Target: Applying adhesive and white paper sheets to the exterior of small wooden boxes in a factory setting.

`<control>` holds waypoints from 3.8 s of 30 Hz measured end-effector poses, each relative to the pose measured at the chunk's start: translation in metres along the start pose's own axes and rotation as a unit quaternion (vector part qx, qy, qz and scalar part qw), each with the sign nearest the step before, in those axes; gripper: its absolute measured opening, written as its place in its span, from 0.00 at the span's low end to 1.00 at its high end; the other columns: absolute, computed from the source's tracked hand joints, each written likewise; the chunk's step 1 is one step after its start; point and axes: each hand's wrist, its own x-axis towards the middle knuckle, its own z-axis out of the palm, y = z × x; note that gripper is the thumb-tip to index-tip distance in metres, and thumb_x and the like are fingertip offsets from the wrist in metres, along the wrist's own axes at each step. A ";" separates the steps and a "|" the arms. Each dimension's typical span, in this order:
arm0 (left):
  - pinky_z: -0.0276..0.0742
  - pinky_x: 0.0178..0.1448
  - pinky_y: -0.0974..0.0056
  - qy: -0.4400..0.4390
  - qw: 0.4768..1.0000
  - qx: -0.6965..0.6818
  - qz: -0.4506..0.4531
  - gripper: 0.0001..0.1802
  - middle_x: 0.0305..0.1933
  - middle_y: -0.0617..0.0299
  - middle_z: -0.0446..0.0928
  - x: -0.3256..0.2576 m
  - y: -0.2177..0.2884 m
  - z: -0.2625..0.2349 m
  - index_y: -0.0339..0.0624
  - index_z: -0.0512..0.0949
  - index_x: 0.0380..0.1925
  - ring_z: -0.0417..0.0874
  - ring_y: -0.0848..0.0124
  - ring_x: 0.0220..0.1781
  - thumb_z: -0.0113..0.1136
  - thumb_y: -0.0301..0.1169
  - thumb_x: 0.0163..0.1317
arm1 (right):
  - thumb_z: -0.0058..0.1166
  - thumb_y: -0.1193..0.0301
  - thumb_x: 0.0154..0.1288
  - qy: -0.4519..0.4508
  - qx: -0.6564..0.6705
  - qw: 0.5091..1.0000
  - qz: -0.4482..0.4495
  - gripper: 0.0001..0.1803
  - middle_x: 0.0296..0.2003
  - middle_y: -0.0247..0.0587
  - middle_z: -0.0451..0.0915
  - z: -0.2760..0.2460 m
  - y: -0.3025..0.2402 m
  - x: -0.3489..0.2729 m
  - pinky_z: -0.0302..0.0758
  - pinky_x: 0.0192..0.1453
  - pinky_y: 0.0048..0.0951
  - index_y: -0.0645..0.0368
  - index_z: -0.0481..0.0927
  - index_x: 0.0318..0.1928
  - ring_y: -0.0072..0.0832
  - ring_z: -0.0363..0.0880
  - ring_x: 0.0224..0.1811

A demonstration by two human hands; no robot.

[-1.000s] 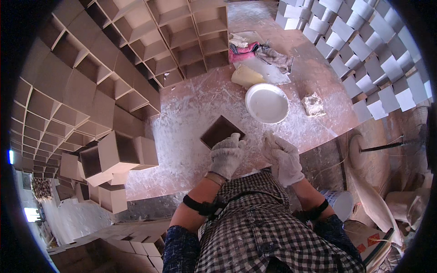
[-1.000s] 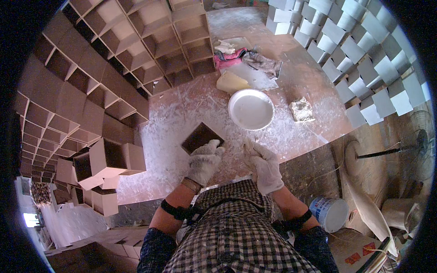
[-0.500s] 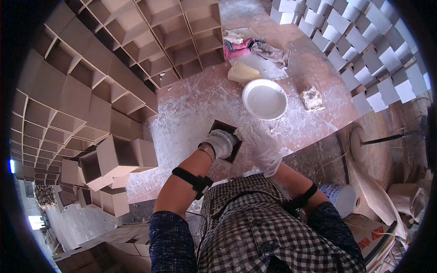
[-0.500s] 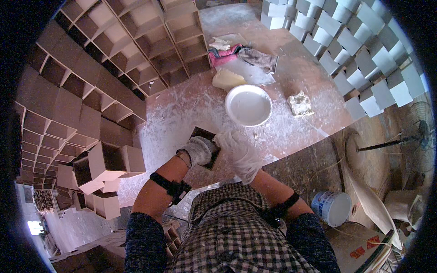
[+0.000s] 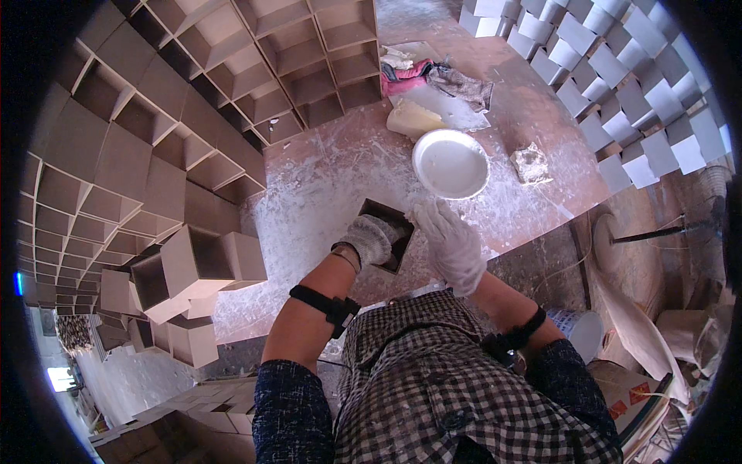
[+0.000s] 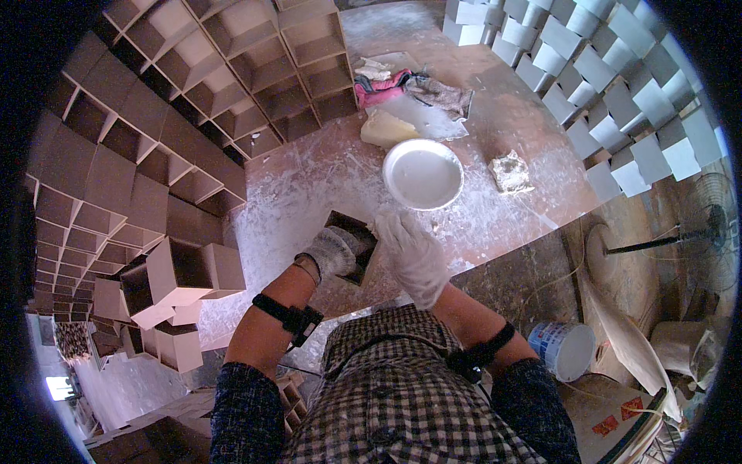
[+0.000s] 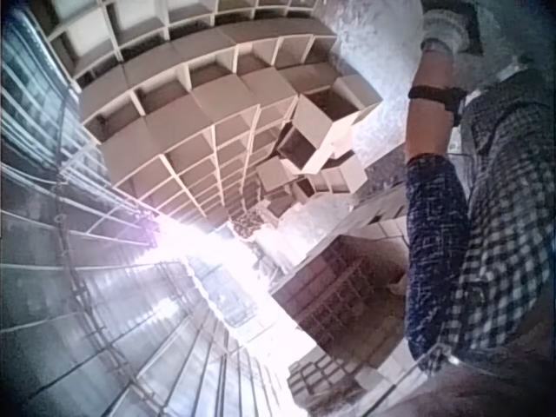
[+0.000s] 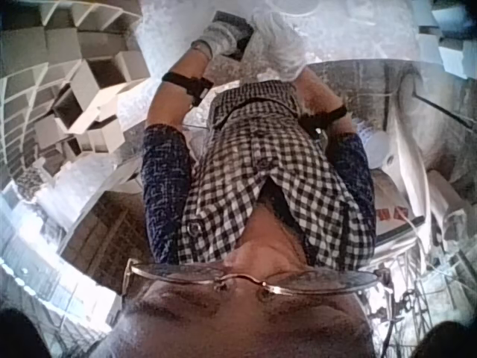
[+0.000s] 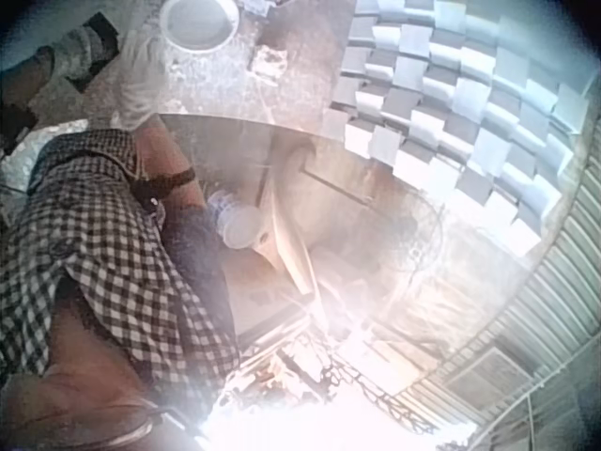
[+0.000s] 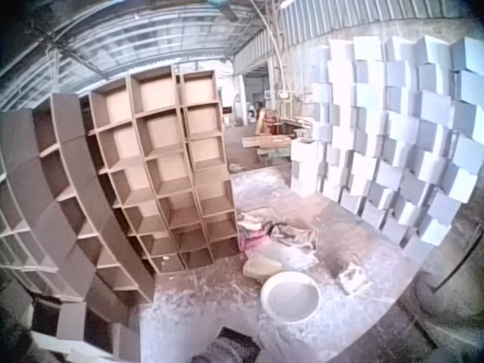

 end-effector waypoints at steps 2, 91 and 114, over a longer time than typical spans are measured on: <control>0.74 0.55 0.54 -0.033 0.999 -0.006 -0.011 0.26 0.53 0.52 0.77 0.001 0.001 -0.004 0.53 0.77 0.50 0.78 0.57 0.54 0.62 0.44 0.49 | 0.48 0.75 0.53 -0.033 -0.068 0.997 -0.021 0.31 0.53 0.46 0.72 0.011 -0.005 -0.009 0.75 0.51 0.32 0.60 0.65 0.61 0.40 0.70 0.58; 0.73 0.57 0.54 0.034 0.991 -0.042 -0.120 0.22 0.57 0.57 0.74 -0.051 -0.035 0.019 0.52 0.75 0.53 0.76 0.61 0.58 0.50 0.33 0.55 | 0.48 0.81 0.56 -0.037 0.358 0.930 -0.067 0.23 0.47 0.38 0.78 0.018 -0.018 -0.043 0.78 0.49 0.35 0.58 0.73 0.54 0.36 0.78 0.49; 0.67 0.63 0.57 0.460 0.873 -0.102 -0.125 0.25 0.55 0.59 0.75 -0.113 0.007 0.099 0.48 0.74 0.54 0.76 0.64 0.56 0.56 0.41 0.55 | 0.47 0.85 0.46 -0.056 0.781 0.411 0.467 0.27 0.42 0.39 0.79 -0.032 0.009 -0.049 0.82 0.39 0.26 0.59 0.73 0.52 0.30 0.81 0.40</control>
